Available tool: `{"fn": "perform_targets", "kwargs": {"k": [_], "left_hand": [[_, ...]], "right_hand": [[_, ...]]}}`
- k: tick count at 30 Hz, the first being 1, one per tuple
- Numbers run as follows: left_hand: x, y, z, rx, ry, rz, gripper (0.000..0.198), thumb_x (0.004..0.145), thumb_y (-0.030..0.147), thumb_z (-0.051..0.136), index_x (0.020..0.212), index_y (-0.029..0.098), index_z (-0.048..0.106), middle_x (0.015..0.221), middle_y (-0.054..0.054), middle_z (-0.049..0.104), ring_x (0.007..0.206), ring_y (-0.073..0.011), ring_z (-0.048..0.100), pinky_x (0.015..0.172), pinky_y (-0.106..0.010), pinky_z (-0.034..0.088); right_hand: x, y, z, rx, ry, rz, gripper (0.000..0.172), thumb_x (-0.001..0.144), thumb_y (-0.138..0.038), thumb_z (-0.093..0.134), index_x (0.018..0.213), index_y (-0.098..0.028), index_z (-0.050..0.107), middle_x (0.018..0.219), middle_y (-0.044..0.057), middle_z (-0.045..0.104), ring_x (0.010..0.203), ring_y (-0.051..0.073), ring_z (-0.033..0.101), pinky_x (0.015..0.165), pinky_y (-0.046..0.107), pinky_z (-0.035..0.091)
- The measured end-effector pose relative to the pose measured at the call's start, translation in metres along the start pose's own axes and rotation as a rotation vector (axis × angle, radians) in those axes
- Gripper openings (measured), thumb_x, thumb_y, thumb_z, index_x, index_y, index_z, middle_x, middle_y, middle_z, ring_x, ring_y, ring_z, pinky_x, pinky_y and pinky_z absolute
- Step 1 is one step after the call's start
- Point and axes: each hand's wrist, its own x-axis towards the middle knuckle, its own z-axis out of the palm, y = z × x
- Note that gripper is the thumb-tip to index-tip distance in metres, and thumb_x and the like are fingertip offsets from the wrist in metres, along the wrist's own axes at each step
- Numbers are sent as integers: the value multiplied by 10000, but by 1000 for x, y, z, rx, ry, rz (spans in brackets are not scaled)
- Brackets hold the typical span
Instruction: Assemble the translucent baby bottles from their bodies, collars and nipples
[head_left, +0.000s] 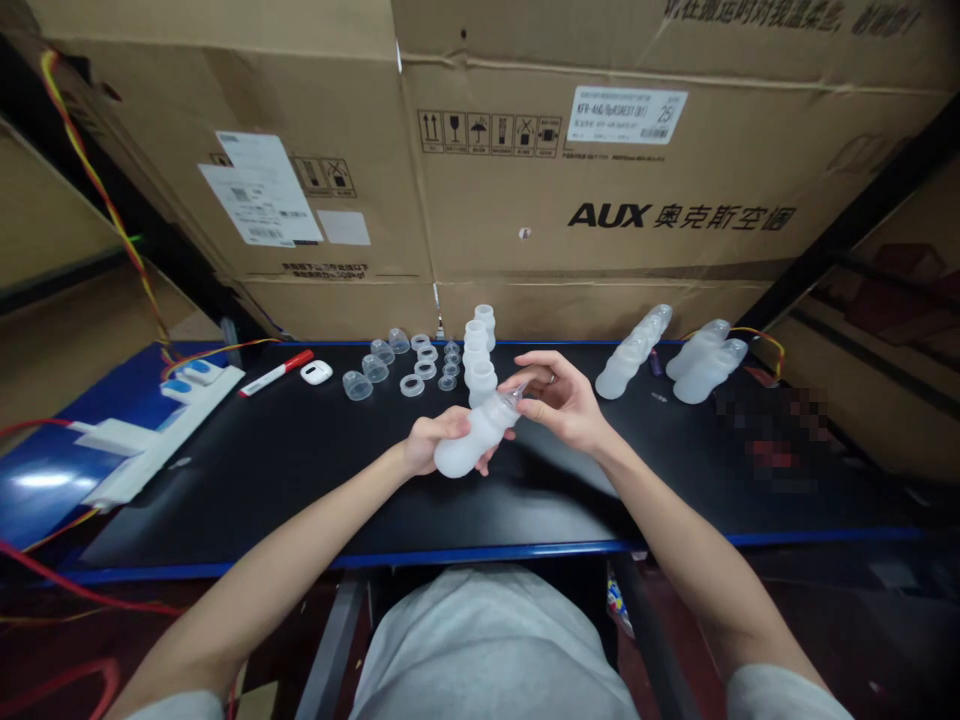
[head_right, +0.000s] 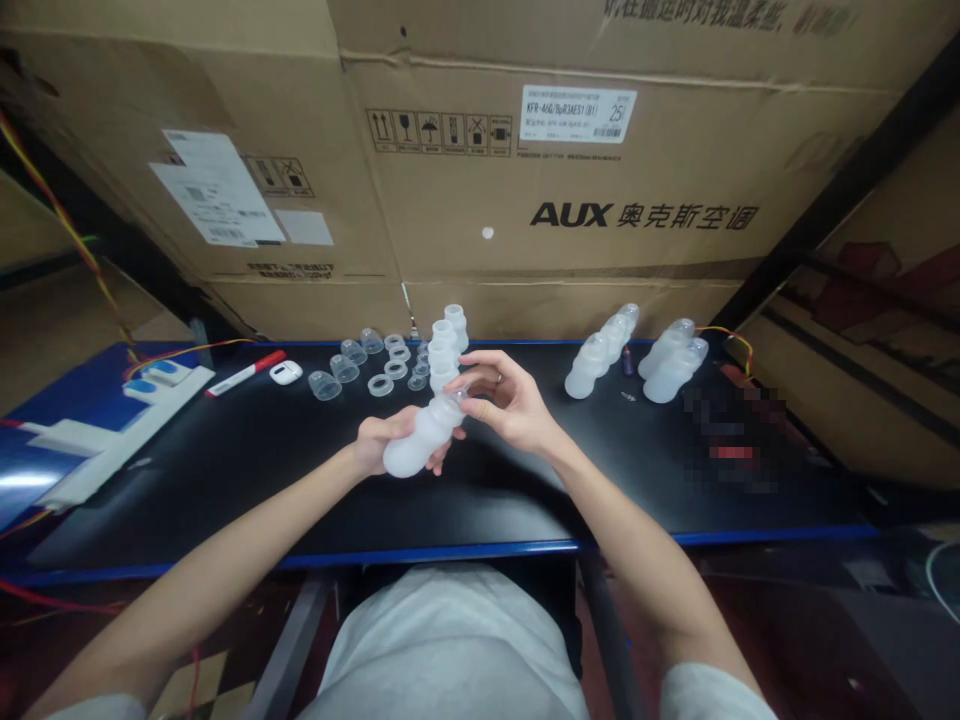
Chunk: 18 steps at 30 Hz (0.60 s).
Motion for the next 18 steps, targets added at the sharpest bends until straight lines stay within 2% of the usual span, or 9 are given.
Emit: {"fn": "perform_targets", "kwargs": {"k": [3,5,8,12,14,18], "left_hand": [[-1,0,2,-65,-96,-101,728,706,613,809,1133,24,843,704,-160,733,549,-252,648,664,-469,621],[-1,0,4,-24,-86,-109,716,689,604,852,1125,35,844,731,-159,749,580,-259,679,663,-434,614],[0,-1,11,231,67,43,634,713,536,924,1152,88,830,923,-154,818,802,-294,782,758,-378,621],[2,-6,19,686,281,243,577,797,453,936,1266,146,798,1156,-120,843,1021,-282,788,978,-401,614],[4,-12,21,833,328,273,591,820,450,927,1314,161,775,1206,-115,841,1056,-279,789,1012,-407,612],[16,-28,25,988,405,253,599,888,480,875,1395,205,715,1247,-96,831,1082,-283,802,1045,-431,620]], "right_hand": [[2,-1,-9,-3,79,-14,607,914,-582,887,1359,-287,598,1135,78,810,1053,258,798,895,420,670],[4,-1,-17,-26,184,-24,639,885,-626,893,1359,-296,619,1160,81,799,1069,264,789,908,431,669],[9,2,-29,-62,321,-25,633,832,-623,929,1314,-281,701,1136,80,794,1050,259,773,904,417,661],[11,7,-32,-132,371,23,538,835,-596,926,1218,-247,785,1071,75,813,975,239,762,856,387,654],[11,9,-29,-177,369,32,470,863,-601,900,1135,-230,803,1076,85,822,957,235,764,840,377,649],[8,10,-20,-270,307,16,414,931,-616,829,1029,-216,791,1059,85,823,926,226,765,852,379,651]]}}
